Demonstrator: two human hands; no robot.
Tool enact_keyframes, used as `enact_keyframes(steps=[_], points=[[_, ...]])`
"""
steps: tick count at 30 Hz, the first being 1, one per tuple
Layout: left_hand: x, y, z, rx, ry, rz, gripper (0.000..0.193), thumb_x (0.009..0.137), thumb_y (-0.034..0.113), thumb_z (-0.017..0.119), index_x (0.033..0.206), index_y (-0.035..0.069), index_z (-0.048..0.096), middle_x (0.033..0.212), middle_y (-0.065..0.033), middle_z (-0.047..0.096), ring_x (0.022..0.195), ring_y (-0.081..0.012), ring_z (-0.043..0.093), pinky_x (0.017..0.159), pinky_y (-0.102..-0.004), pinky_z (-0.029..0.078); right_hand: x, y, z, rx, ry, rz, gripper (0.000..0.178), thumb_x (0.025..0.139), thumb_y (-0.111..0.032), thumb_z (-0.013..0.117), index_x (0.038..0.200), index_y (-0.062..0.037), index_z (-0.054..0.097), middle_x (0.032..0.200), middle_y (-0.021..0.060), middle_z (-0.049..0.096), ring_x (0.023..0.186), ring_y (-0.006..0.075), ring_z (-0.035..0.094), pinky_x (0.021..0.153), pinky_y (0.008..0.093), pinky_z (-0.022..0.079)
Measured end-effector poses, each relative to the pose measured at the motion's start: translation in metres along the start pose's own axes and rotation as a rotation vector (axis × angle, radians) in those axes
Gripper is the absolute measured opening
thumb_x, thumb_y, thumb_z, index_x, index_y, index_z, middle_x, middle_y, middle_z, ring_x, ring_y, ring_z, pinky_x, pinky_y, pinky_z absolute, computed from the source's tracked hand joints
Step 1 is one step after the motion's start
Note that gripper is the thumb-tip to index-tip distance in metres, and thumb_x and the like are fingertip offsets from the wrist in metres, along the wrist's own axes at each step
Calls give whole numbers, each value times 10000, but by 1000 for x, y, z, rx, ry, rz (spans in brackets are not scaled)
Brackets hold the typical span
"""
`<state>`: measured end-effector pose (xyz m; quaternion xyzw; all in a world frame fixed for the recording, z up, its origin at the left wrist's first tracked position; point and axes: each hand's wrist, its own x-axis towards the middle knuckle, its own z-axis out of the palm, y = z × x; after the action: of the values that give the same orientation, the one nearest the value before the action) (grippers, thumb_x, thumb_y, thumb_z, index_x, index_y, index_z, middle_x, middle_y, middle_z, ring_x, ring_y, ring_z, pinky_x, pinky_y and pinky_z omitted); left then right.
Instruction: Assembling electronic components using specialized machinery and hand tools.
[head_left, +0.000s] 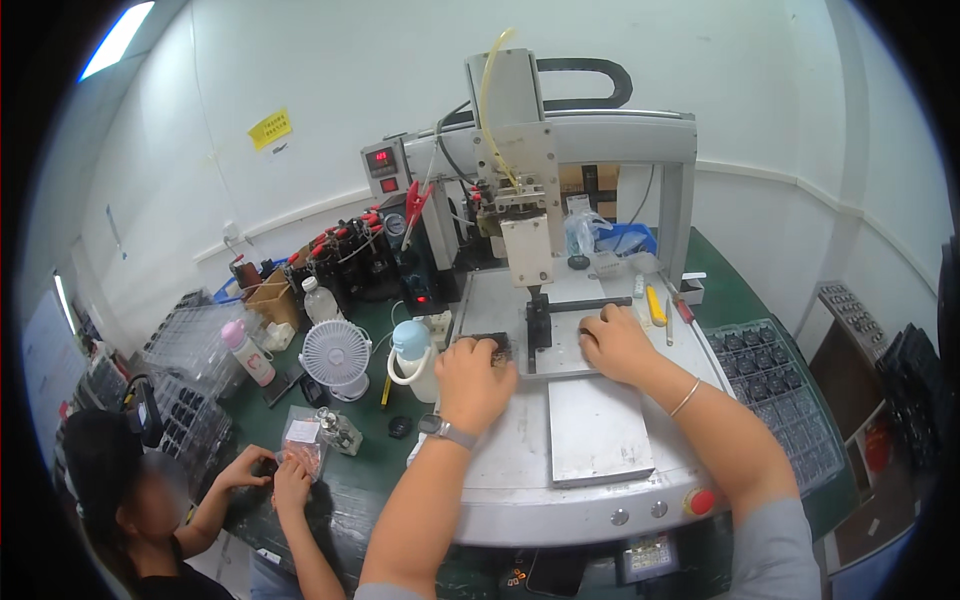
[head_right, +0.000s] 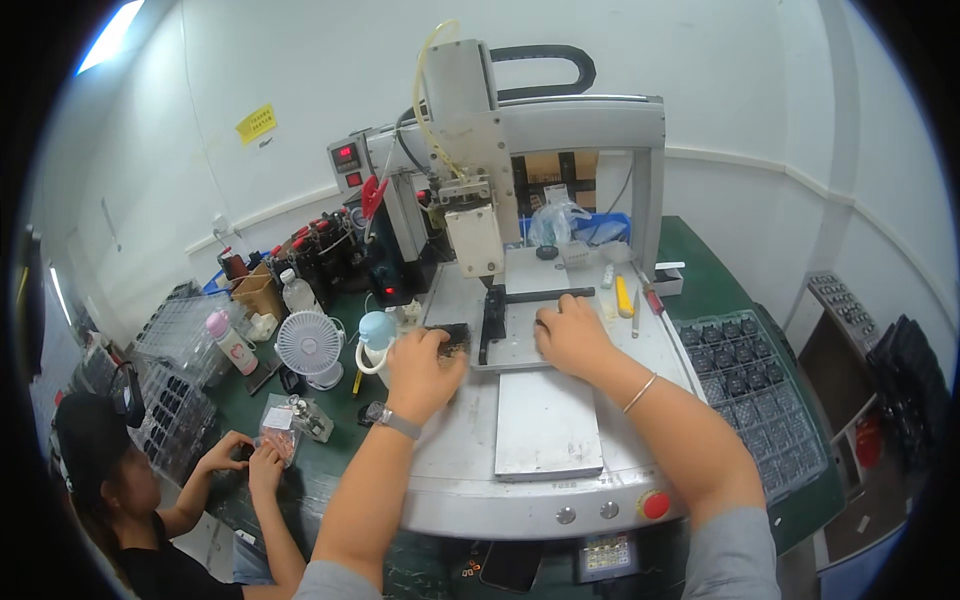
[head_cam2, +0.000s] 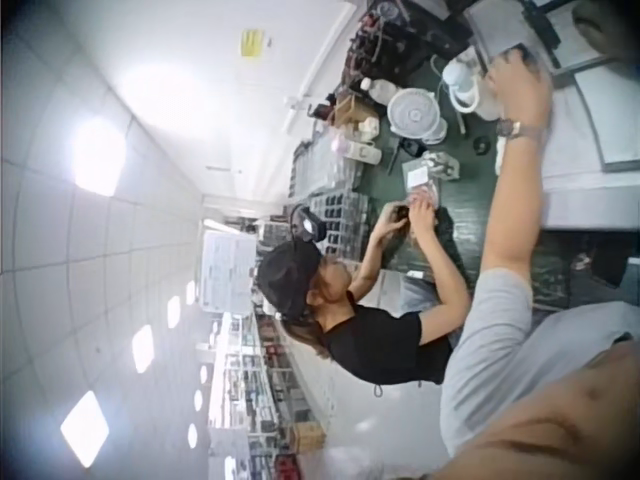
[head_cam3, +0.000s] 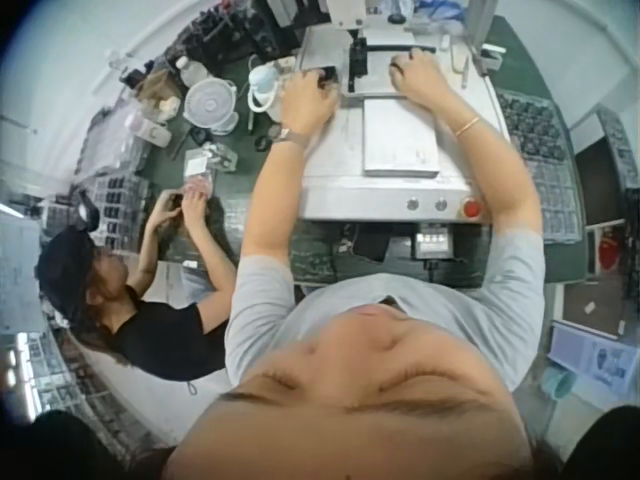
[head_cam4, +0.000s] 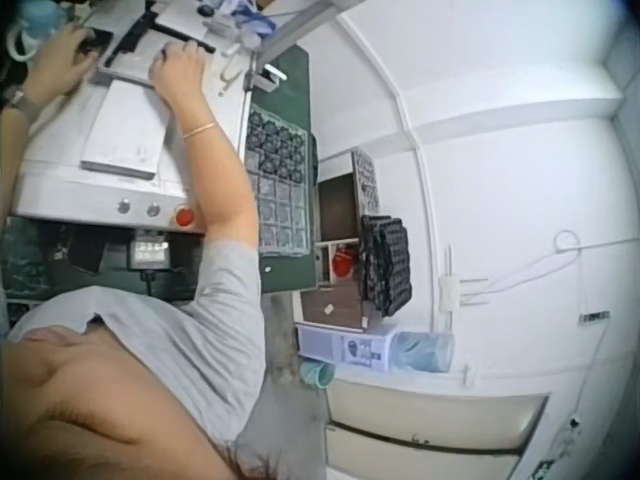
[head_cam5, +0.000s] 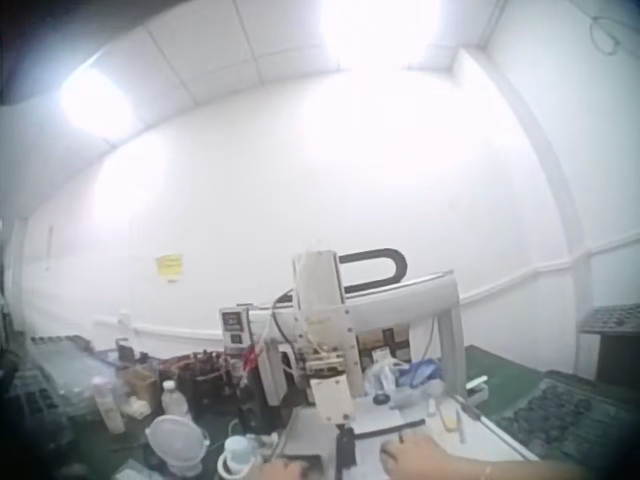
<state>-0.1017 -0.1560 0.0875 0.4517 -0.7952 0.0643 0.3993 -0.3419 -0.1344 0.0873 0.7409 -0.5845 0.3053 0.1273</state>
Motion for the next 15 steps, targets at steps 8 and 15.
enact_keyframes(steps=[8,15], points=[[-1,7,-2,-60,53,75,244,718,217,659,893,50,624,921,-113,594,913,-301,539,810,-423,381,3,0,0,4,-5,36,221,804,-202,550,950,-59,634,896,171,527,897,336,488,831,409,406],[-2,12,-1,-75,11,73,213,718,206,659,870,61,624,904,-113,589,908,-303,537,809,-416,388,3,5,2,16,11,43,224,803,-210,553,940,-53,633,917,173,540,919,343,490,849,412,404]])
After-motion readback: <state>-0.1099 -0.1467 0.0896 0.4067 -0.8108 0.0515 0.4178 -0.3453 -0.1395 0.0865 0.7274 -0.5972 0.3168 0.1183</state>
